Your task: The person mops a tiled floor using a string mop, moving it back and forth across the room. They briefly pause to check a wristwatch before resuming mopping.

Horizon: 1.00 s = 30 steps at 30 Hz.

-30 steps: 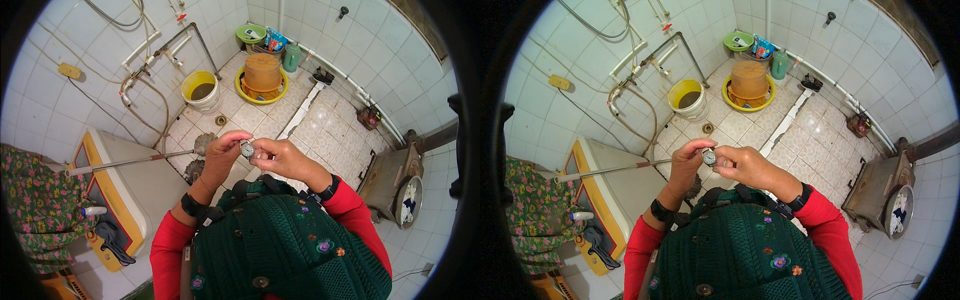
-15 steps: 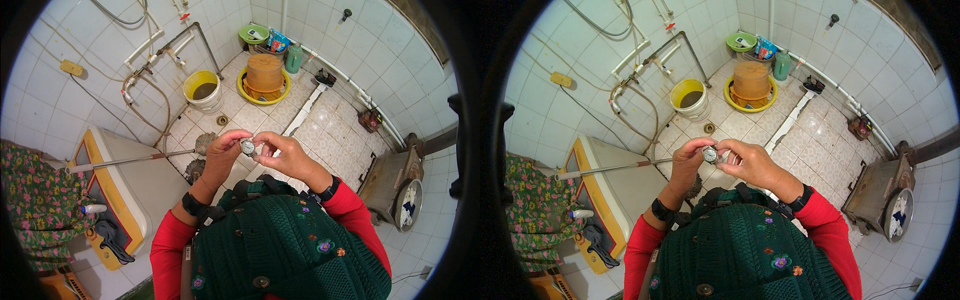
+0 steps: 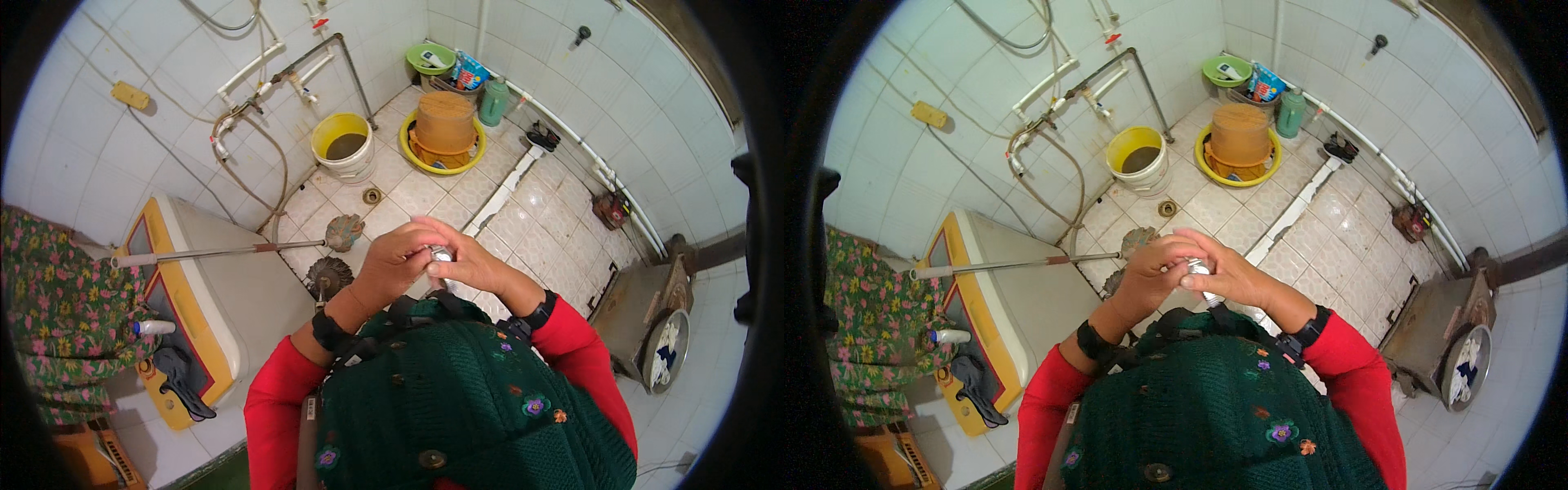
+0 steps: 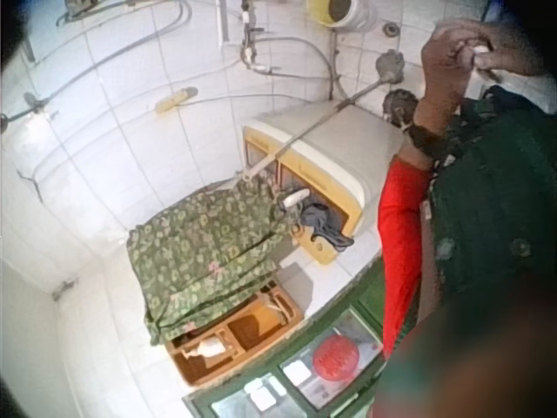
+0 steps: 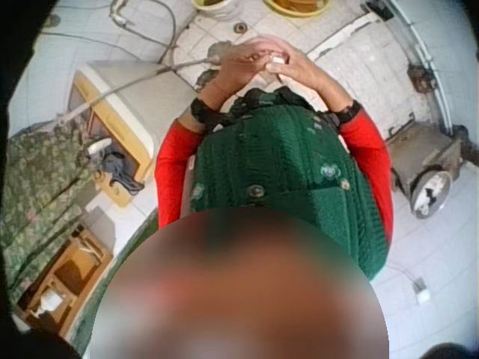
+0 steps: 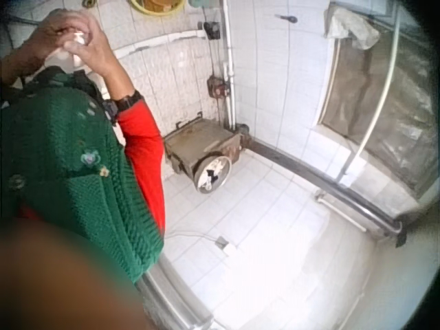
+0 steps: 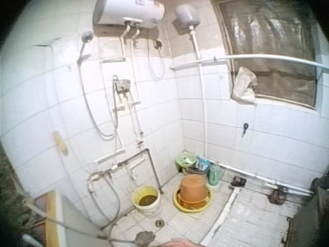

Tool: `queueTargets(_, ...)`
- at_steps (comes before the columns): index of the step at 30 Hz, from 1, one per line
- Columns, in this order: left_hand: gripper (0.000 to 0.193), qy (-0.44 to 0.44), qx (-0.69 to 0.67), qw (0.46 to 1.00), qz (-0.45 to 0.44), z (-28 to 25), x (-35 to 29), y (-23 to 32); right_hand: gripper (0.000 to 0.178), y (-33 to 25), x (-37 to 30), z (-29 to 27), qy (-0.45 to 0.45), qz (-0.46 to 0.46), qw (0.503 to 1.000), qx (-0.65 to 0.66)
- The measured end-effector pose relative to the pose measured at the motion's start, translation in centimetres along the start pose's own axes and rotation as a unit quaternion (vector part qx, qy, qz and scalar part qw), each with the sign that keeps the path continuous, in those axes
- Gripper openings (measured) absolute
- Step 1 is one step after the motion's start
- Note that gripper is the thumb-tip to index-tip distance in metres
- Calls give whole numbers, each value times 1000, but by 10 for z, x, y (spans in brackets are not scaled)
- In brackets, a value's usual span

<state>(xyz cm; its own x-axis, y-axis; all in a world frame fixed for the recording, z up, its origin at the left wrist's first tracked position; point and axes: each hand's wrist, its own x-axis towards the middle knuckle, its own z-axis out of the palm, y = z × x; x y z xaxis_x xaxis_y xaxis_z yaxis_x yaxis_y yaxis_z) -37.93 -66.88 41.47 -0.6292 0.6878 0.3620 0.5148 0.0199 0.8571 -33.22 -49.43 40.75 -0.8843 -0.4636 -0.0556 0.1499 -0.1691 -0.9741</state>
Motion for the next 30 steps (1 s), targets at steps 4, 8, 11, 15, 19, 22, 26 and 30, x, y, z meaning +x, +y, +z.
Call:
queueTargets(4, 28, -68, 24, 996, -46, -7, 1, 6, 44, 4, -12, -13, -29, 91, 995, -14)
queueTargets(8, 50, -98, -39, 981, -161, -28, -4, 18, 24, 21, -38, -33, -152, 222, 959, -89)
queueTargets(11, 43, -14, -82, 977, -195, -54, -9, 27, 22, 51, -60, -32, -240, 249, 929, -129)
queueTargets(15, 36, 10, -150, 965, -214, -93, -31, 55, 17, 84, -60, -45, -220, 266, 927, -149)
queueTargets(19, 37, -71, -49, 994, -63, -114, -63, 103, 16, 114, -51, -46, -188, 248, 926, -214)
queueTargets(22, 45, -147, -188, 968, 73, -124, -84, 126, 21, 127, -43, -51, -181, 155, 867, -437)
queueTargets(26, 56, -176, -263, 928, 195, -126, -98, 134, 26, 135, -25, -47, -152, 210, 911, -320)
queueTargets(30, 58, -181, -252, 919, 241, -122, -109, 148, 25, 147, -12, -33, -181, 190, 951, -165)
